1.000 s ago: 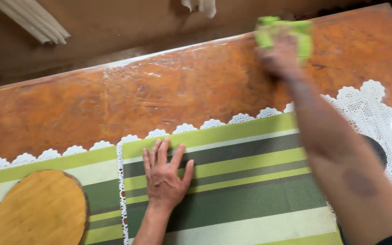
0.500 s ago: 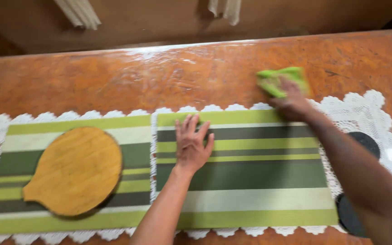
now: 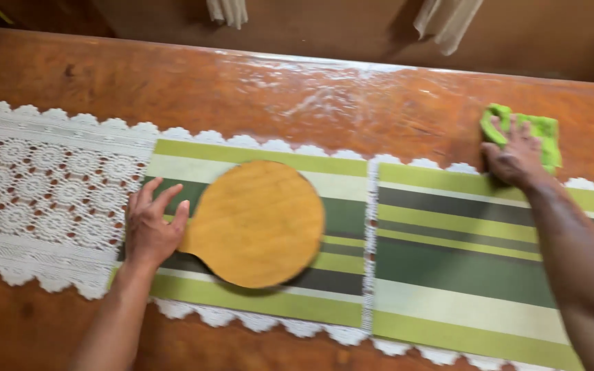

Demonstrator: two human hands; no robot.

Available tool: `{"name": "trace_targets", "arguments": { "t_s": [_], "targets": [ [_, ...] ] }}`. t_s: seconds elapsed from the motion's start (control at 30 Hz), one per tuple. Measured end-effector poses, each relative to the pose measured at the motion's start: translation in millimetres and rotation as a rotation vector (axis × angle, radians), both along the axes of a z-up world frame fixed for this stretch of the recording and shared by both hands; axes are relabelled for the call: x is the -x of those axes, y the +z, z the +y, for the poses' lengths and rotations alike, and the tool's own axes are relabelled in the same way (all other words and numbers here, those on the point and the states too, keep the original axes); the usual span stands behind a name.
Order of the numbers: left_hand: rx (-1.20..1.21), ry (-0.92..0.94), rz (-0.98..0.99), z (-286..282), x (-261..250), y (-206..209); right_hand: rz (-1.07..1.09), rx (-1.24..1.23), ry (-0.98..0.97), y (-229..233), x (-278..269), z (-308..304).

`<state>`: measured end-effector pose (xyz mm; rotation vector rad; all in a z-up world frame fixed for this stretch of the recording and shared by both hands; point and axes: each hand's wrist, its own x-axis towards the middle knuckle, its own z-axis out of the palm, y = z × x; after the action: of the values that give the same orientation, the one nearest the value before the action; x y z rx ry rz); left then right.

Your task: Dusting and wiping various furniture surfaces including a hutch, dining table, window sill, and dresser using a microfiber cloth.

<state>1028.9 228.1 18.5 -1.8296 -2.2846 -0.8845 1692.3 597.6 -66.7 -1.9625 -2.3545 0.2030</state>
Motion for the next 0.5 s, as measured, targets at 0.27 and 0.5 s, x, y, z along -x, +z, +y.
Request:
{"name": "trace_targets", "arguments": {
  "t_s": [0.27, 0.5],
  "targets": [
    [0.031, -0.064, 0.046, 15, 56, -21, 0.137, -0.248, 0.561, -49, 429, -15],
    [0.072, -0.033, -0.004, 15, 63, -18, 0.204, -0.391, 0.947, -52, 810, -107]
  ]
}}
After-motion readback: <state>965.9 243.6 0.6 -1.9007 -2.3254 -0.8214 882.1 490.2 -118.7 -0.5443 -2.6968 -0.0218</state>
